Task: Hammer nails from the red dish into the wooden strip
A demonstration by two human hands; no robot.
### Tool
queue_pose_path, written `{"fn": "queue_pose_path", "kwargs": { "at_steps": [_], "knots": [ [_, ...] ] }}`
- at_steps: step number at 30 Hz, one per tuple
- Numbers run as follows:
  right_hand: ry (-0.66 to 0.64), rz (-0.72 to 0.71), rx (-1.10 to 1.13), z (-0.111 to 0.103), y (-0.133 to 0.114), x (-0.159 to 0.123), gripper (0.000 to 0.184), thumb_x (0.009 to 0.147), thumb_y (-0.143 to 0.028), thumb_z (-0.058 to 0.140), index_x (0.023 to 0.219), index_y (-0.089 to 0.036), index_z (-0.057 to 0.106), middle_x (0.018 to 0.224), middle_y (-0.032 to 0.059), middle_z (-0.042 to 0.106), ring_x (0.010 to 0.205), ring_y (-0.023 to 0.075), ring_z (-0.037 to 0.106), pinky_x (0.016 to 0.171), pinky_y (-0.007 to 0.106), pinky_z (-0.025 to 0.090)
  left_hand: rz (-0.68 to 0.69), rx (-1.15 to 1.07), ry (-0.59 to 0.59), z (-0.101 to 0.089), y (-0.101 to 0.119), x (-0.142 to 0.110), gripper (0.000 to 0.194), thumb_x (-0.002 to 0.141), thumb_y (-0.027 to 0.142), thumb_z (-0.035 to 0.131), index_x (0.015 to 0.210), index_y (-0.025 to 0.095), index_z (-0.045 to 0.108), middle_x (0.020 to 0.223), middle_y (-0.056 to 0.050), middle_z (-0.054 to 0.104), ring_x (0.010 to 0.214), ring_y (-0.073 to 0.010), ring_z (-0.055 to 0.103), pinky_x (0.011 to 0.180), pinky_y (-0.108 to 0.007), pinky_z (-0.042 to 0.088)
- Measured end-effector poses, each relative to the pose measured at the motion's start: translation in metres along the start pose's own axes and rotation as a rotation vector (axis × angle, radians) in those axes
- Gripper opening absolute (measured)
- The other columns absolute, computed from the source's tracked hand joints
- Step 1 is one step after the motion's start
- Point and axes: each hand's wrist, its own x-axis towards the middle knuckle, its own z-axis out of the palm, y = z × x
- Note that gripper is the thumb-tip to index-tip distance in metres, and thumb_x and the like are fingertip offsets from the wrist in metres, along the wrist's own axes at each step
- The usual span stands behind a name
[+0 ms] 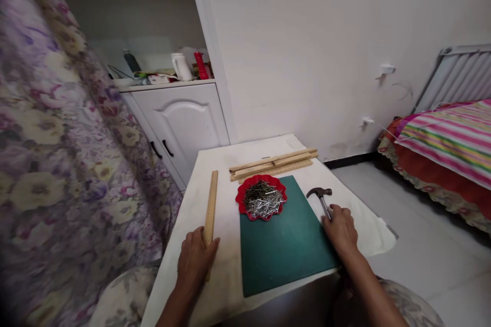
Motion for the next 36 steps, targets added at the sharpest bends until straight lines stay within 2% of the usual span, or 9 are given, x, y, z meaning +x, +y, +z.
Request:
{"fn": "queue_pose_path", "kwargs": {
  "at_steps": [6, 10, 14, 18, 21, 25, 28, 31, 36],
  "knots": [
    [-0.029, -0.089, -0.041, 0.008, 0.011, 0.006, 0.032, 0.083, -0.028, 0.042, 0.105, -0.011, 0.060, 0.095, 0.0162, 0.058, 0.085, 0.0279, 0.060, 0.071, 0.035, 0.045, -0.015, 0.014, 0.004, 0.000, 0.002, 0.001, 0.029, 0.081, 0.038, 0.044, 0.096, 0.014, 0.052, 0.092, -0.010, 0.054, 0.088, -0.0248, 0.052, 0.080, -0.035, 0.039],
    [-0.006, -0.112, -0.037, 0.007, 0.012, 0.020, 0.032, 0.082, -0.020, 0.041, 0.106, -0.008, 0.059, 0.094, 0.0178, 0.059, 0.085, 0.0278, 0.059, 0.073, 0.034, 0.043, -0.055, -0.061, -0.006, -0.004, 0.002, 0.003, 0.026, 0.080, 0.036, 0.046, 0.094, 0.015, 0.053, 0.091, -0.009, 0.056, 0.089, -0.0241, 0.053, 0.077, -0.034, 0.041],
    [0.009, -0.122, 0.003, 0.009, 0.007, 0.041, 0.031, 0.080, -0.015, 0.042, 0.104, -0.008, 0.060, 0.094, 0.0179, 0.059, 0.087, 0.0280, 0.058, 0.075, 0.035, 0.042, -0.101, -0.240, -0.026, -0.007, -0.004, 0.004, 0.027, 0.079, 0.038, 0.046, 0.093, 0.016, 0.054, 0.090, -0.007, 0.058, 0.088, -0.0230, 0.056, 0.075, -0.032, 0.043],
    [-0.003, -0.110, 0.104, 0.013, 0.002, 0.050, 0.026, 0.078, -0.017, 0.047, 0.097, -0.010, 0.063, 0.090, 0.0160, 0.058, 0.082, 0.0282, 0.057, 0.074, 0.038, 0.042, -0.077, -0.399, 0.029, -0.013, -0.011, -0.003, 0.034, 0.078, 0.042, 0.048, 0.098, 0.017, 0.054, 0.091, -0.005, 0.059, 0.086, -0.0218, 0.058, 0.076, -0.032, 0.046],
    [-0.002, -0.107, 0.233, 0.011, 0.000, 0.047, 0.027, 0.075, -0.021, 0.052, 0.099, -0.012, 0.063, 0.093, 0.0145, 0.056, 0.087, 0.0295, 0.056, 0.078, 0.041, 0.041, 0.040, -0.459, 0.027, -0.024, -0.014, -0.014, 0.033, 0.078, 0.042, 0.049, 0.102, 0.019, 0.053, 0.093, -0.004, 0.059, 0.086, -0.0205, 0.058, 0.076, -0.030, 0.047],
    [0.022, -0.115, 0.487, -0.002, -0.004, 0.034, 0.041, 0.076, -0.027, 0.051, 0.116, -0.016, 0.053, 0.110, 0.0142, 0.052, 0.096, 0.0285, 0.053, 0.088, 0.043, 0.040, 0.305, -0.480, -0.107, -0.038, -0.013, -0.028, 0.030, 0.080, 0.037, 0.050, 0.106, 0.022, 0.053, 0.102, -0.005, 0.059, 0.096, -0.0211, 0.056, 0.084, -0.031, 0.046],
    [-0.082, -0.153, 0.735, -0.015, -0.005, 0.020, 0.042, 0.078, -0.031, 0.048, 0.118, -0.017, 0.051, 0.103, 0.0111, 0.060, 0.080, 0.0228, 0.060, 0.073, 0.038, 0.049, 0.498, -0.466, -0.245, -0.041, -0.004, -0.036, 0.031, 0.081, 0.031, 0.050, 0.111, 0.023, 0.052, 0.107, -0.006, 0.058, 0.098, -0.0204, 0.056, 0.086, -0.029, 0.045],
    [-0.192, -0.192, 0.933, -0.024, 0.000, 0.007, 0.047, 0.076, -0.031, 0.048, 0.121, -0.017, 0.047, 0.102, 0.0100, 0.063, 0.073, 0.0186, 0.062, 0.065, 0.032, 0.052, 0.623, -0.428, -0.358, -0.039, 0.009, -0.038, 0.033, 0.082, 0.025, 0.046, 0.114, 0.026, 0.051, 0.106, -0.005, 0.059, 0.092, -0.0177, 0.058, 0.080, -0.026, 0.047],
    [-0.284, -0.226, 1.015, -0.030, 0.012, -0.007, 0.043, 0.076, -0.031, 0.049, 0.117, -0.017, 0.050, 0.093, 0.0078, 0.063, 0.071, 0.0178, 0.062, 0.063, 0.031, 0.052, 0.763, -0.315, -0.388, -0.032, 0.016, -0.029, 0.034, 0.081, 0.022, 0.045, 0.114, 0.028, 0.055, 0.108, -0.004, 0.061, 0.093, -0.0183, 0.058, 0.082, -0.029, 0.045]
  ]
}}
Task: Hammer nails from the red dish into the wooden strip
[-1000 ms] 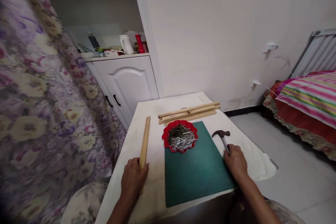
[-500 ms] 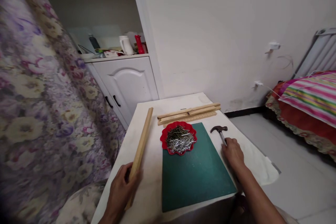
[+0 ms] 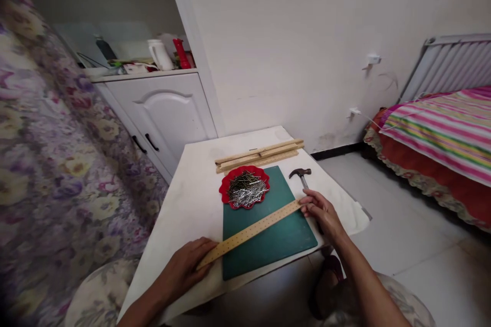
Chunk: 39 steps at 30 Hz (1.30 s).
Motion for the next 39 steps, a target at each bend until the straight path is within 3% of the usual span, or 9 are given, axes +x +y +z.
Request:
{"fn": "queue_pose_path", "kwargs": {
  "at_steps": [3, 7, 15, 22, 28, 39],
  "knots": [
    [-0.009, -0.006, -0.066, -0.001, 0.002, -0.006, 0.037, 0.074, -0.028, 0.052, 0.109, -0.017, 0.056, 0.090, 0.0064, 0.062, 0.069, 0.0182, 0.060, 0.061, 0.032, 0.050, 0.020, 0.032, -0.018, -0.004, -0.009, 0.004, 0.037, 0.081, 0.022, 0.045, 0.116, 0.028, 0.055, 0.111, -0.005, 0.061, 0.097, -0.0192, 0.057, 0.085, -0.031, 0.044],
    [-0.017, -0.056, -0.216, -0.005, 0.002, -0.009, 0.037, 0.067, -0.019, 0.057, 0.103, -0.020, 0.063, 0.091, 0.0039, 0.057, 0.071, 0.0179, 0.055, 0.069, 0.033, 0.046, -0.022, 0.049, -0.051, -0.010, -0.018, 0.009, 0.038, 0.082, 0.022, 0.044, 0.118, 0.027, 0.055, 0.111, -0.006, 0.061, 0.096, -0.0202, 0.057, 0.088, -0.034, 0.042],
    [-0.224, -0.071, -0.337, -0.004, -0.004, -0.011, 0.032, 0.067, -0.015, 0.061, 0.098, -0.019, 0.065, 0.081, 0.0014, 0.056, 0.062, 0.0151, 0.052, 0.059, 0.028, 0.045, -0.112, 0.060, -0.029, -0.014, -0.035, 0.005, 0.037, 0.082, 0.028, 0.045, 0.118, 0.027, 0.056, 0.114, -0.006, 0.061, 0.104, -0.0233, 0.054, 0.093, -0.038, 0.041],
    [-0.253, -0.089, -0.370, 0.004, -0.006, -0.009, 0.034, 0.067, -0.009, 0.058, 0.099, -0.019, 0.063, 0.087, 0.0019, 0.053, 0.066, 0.0147, 0.053, 0.062, 0.027, 0.045, -0.115, 0.065, 0.029, -0.002, -0.021, 0.015, 0.041, 0.079, 0.043, 0.054, 0.118, 0.029, 0.056, 0.117, -0.006, 0.060, 0.107, -0.0247, 0.054, 0.093, -0.038, 0.043],
    [-0.290, -0.098, -0.400, 0.006, -0.008, -0.005, 0.035, 0.065, -0.005, 0.058, 0.096, -0.021, 0.062, 0.091, 0.0023, 0.054, 0.070, 0.0154, 0.054, 0.066, 0.028, 0.045, -0.093, 0.016, 0.050, 0.015, -0.016, 0.027, 0.038, 0.083, 0.043, 0.050, 0.116, 0.026, 0.056, 0.118, -0.008, 0.059, 0.108, -0.0247, 0.053, 0.095, -0.040, 0.044],
    [-0.363, -0.134, -0.472, 0.014, -0.008, -0.004, 0.039, 0.068, -0.005, 0.055, 0.103, -0.023, 0.056, 0.095, 0.0033, 0.051, 0.076, 0.0174, 0.055, 0.072, 0.031, 0.045, -0.043, 0.037, 0.134, 0.008, -0.011, 0.023, 0.033, 0.083, 0.039, 0.052, 0.114, 0.026, 0.057, 0.112, -0.008, 0.061, 0.103, -0.0228, 0.057, 0.089, -0.036, 0.049]
  ]
}}
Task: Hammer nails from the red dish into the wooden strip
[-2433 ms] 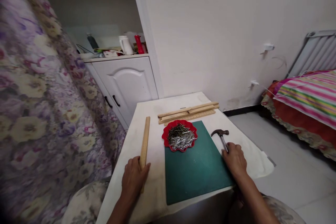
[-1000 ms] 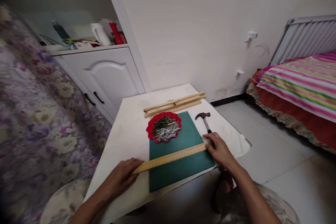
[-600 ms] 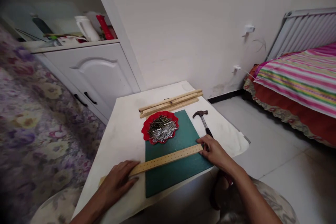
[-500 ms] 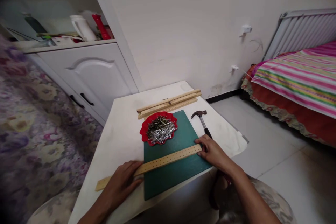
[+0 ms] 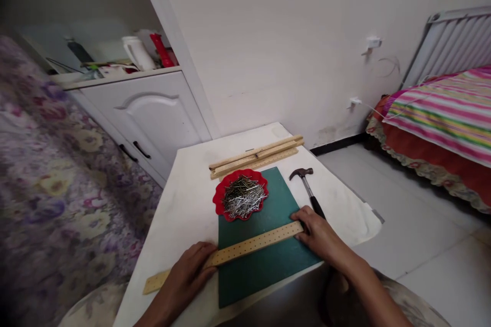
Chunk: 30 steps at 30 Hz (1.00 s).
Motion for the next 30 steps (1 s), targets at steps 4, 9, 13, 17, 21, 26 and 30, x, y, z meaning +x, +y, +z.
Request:
{"fn": "queue_pose_path", "kwargs": {
  "at_steps": [4, 9, 13, 17, 21, 26, 30],
  "knots": [
    [-0.010, 0.007, 0.021, 0.001, 0.002, 0.001, 0.039, 0.067, -0.008, 0.059, 0.103, -0.023, 0.056, 0.097, 0.0036, 0.051, 0.078, 0.0183, 0.055, 0.072, 0.031, 0.046, -0.034, -0.097, 0.032, -0.005, 0.015, 0.011, 0.029, 0.086, 0.035, 0.049, 0.112, 0.023, 0.056, 0.111, -0.009, 0.059, 0.102, -0.0210, 0.056, 0.088, -0.034, 0.049],
    [-0.004, -0.002, 0.042, 0.004, 0.005, 0.000, 0.037, 0.068, -0.011, 0.062, 0.103, -0.022, 0.057, 0.096, 0.0042, 0.052, 0.083, 0.0200, 0.055, 0.076, 0.032, 0.045, -0.068, -0.209, 0.144, -0.007, 0.035, 0.039, 0.021, 0.088, 0.029, 0.045, 0.101, 0.022, 0.059, 0.101, -0.007, 0.062, 0.094, -0.0183, 0.058, 0.082, -0.031, 0.048],
    [0.012, -0.011, 0.054, 0.003, 0.004, -0.002, 0.037, 0.066, -0.015, 0.065, 0.103, -0.021, 0.059, 0.096, 0.0047, 0.054, 0.083, 0.0202, 0.056, 0.074, 0.031, 0.046, -0.070, -0.214, 0.229, -0.005, 0.042, 0.066, 0.019, 0.087, 0.027, 0.045, 0.096, 0.022, 0.061, 0.096, -0.005, 0.063, 0.092, -0.0179, 0.058, 0.082, -0.032, 0.047],
    [0.075, 0.060, 0.039, -0.010, 0.008, -0.003, 0.032, 0.074, -0.028, 0.061, 0.105, -0.021, 0.058, 0.094, 0.0035, 0.058, 0.066, 0.0161, 0.055, 0.060, 0.027, 0.046, -0.078, -0.178, 0.286, 0.003, 0.046, 0.090, 0.018, 0.086, 0.025, 0.045, 0.092, 0.021, 0.061, 0.091, -0.005, 0.062, 0.088, -0.0178, 0.057, 0.079, -0.031, 0.046],
    [0.303, 0.240, -0.105, -0.021, 0.025, -0.001, 0.023, 0.080, -0.034, 0.050, 0.096, -0.020, 0.058, 0.088, 0.0042, 0.062, 0.069, 0.0185, 0.058, 0.064, 0.030, 0.046, -0.049, -0.113, 0.252, 0.017, 0.047, 0.112, 0.015, 0.083, 0.019, 0.048, 0.090, 0.021, 0.061, 0.090, -0.004, 0.060, 0.087, -0.0177, 0.055, 0.077, -0.031, 0.045],
    [0.392, 0.350, -0.205, -0.018, 0.038, 0.003, 0.020, 0.075, -0.034, 0.055, 0.089, -0.020, 0.059, 0.083, 0.0044, 0.059, 0.071, 0.0213, 0.057, 0.062, 0.031, 0.042, -0.023, -0.021, 0.237, 0.028, 0.048, 0.127, 0.014, 0.082, 0.016, 0.048, 0.087, 0.020, 0.061, 0.090, -0.004, 0.057, 0.088, -0.0181, 0.052, 0.077, -0.032, 0.043],
    [0.417, 0.359, -0.229, -0.016, 0.036, 0.007, 0.018, 0.075, -0.032, 0.055, 0.088, -0.021, 0.059, 0.082, 0.0034, 0.057, 0.071, 0.0203, 0.056, 0.062, 0.030, 0.041, -0.013, -0.005, 0.227, 0.028, 0.057, 0.128, 0.014, 0.084, 0.017, 0.047, 0.086, 0.021, 0.060, 0.088, -0.004, 0.056, 0.086, -0.0180, 0.051, 0.076, -0.031, 0.042]
  ]
}}
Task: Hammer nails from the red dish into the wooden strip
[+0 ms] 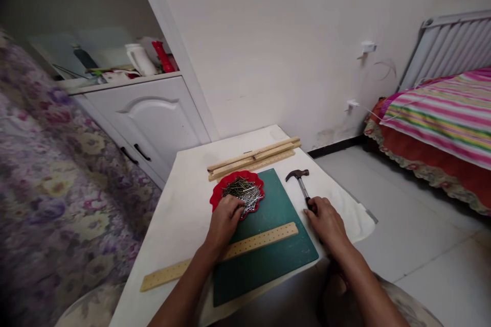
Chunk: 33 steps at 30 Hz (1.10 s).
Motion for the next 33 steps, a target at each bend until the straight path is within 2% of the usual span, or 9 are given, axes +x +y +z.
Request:
{"fn": "queue_pose_path", "kwargs": {
  "at_steps": [8, 12, 16, 18, 22, 26, 30, 33],
  "knots": [
    [-0.029, -0.056, 0.097, -0.002, -0.004, -0.001, 0.016, 0.076, -0.026, 0.053, 0.091, -0.020, 0.058, 0.086, 0.0046, 0.055, 0.075, 0.0207, 0.054, 0.071, 0.034, 0.043, 0.062, 0.029, -0.033, 0.005, 0.028, -0.025, 0.013, 0.084, 0.019, 0.048, 0.085, 0.019, 0.061, 0.084, -0.005, 0.056, 0.084, -0.0199, 0.049, 0.075, -0.034, 0.039],
    [-0.198, -0.150, 0.248, -0.009, -0.017, -0.011, 0.020, 0.078, -0.025, 0.053, 0.097, -0.020, 0.059, 0.079, 0.0020, 0.059, 0.070, 0.0181, 0.057, 0.066, 0.029, 0.047, 0.060, -0.007, -0.124, 0.004, 0.034, -0.051, 0.012, 0.083, 0.024, 0.050, 0.089, 0.020, 0.061, 0.090, -0.006, 0.057, 0.086, -0.0205, 0.050, 0.076, -0.036, 0.040],
    [-0.425, -0.219, 0.382, -0.013, -0.030, -0.022, 0.023, 0.073, -0.022, 0.062, 0.096, -0.022, 0.063, 0.086, 0.0013, 0.060, 0.066, 0.0149, 0.055, 0.060, 0.025, 0.047, 0.027, -0.040, -0.169, 0.006, 0.031, -0.068, 0.014, 0.079, 0.023, 0.055, 0.092, 0.021, 0.060, 0.097, -0.007, 0.057, 0.089, -0.0215, 0.051, 0.077, -0.036, 0.043],
    [-0.488, -0.228, 0.451, -0.012, -0.033, -0.024, 0.027, 0.070, -0.018, 0.064, 0.097, -0.021, 0.063, 0.089, 0.0016, 0.058, 0.065, 0.0140, 0.053, 0.060, 0.025, 0.046, 0.016, -0.055, -0.171, 0.007, 0.029, -0.070, 0.015, 0.080, 0.019, 0.054, 0.093, 0.021, 0.060, 0.099, -0.007, 0.057, 0.091, -0.0212, 0.052, 0.078, -0.035, 0.043],
    [-0.408, -0.239, 0.475, -0.007, -0.034, -0.021, 0.023, 0.070, -0.018, 0.063, 0.092, -0.021, 0.066, 0.090, 0.0029, 0.057, 0.068, 0.0155, 0.052, 0.064, 0.028, 0.045, 0.017, -0.073, -0.188, 0.006, 0.025, -0.063, 0.020, 0.086, 0.020, 0.045, 0.095, 0.021, 0.062, 0.098, -0.007, 0.059, 0.090, -0.0193, 0.053, 0.078, -0.033, 0.045],
    [-0.338, -0.197, 0.490, 0.001, -0.036, -0.016, 0.015, 0.074, -0.027, 0.061, 0.086, -0.021, 0.068, 0.089, 0.0037, 0.058, 0.069, 0.0168, 0.055, 0.065, 0.031, 0.046, 0.031, -0.009, -0.266, 0.008, 0.016, -0.049, 0.025, 0.089, 0.022, 0.039, 0.093, 0.019, 0.064, 0.090, -0.006, 0.062, 0.086, -0.0182, 0.056, 0.076, -0.031, 0.045],
    [-0.320, -0.087, 0.544, 0.014, -0.039, -0.010, 0.025, 0.079, -0.036, 0.053, 0.095, -0.019, 0.064, 0.076, 0.0008, 0.058, 0.048, 0.0116, 0.050, 0.043, 0.025, 0.042, 0.030, 0.095, -0.279, 0.015, 0.006, -0.041, 0.026, 0.089, 0.017, 0.036, 0.095, 0.019, 0.061, 0.090, -0.005, 0.063, 0.087, -0.0176, 0.057, 0.078, -0.029, 0.045],
    [-0.322, -0.020, 0.578, 0.022, -0.039, -0.003, 0.025, 0.078, -0.037, 0.054, 0.091, -0.018, 0.064, 0.058, -0.0033, 0.054, 0.041, 0.0106, 0.047, 0.037, 0.021, 0.039, 0.032, 0.136, -0.283, 0.018, 0.004, -0.039, 0.026, 0.086, 0.012, 0.037, 0.099, 0.020, 0.059, 0.094, -0.005, 0.062, 0.089, -0.0171, 0.057, 0.079, -0.028, 0.045]
  ]
}}
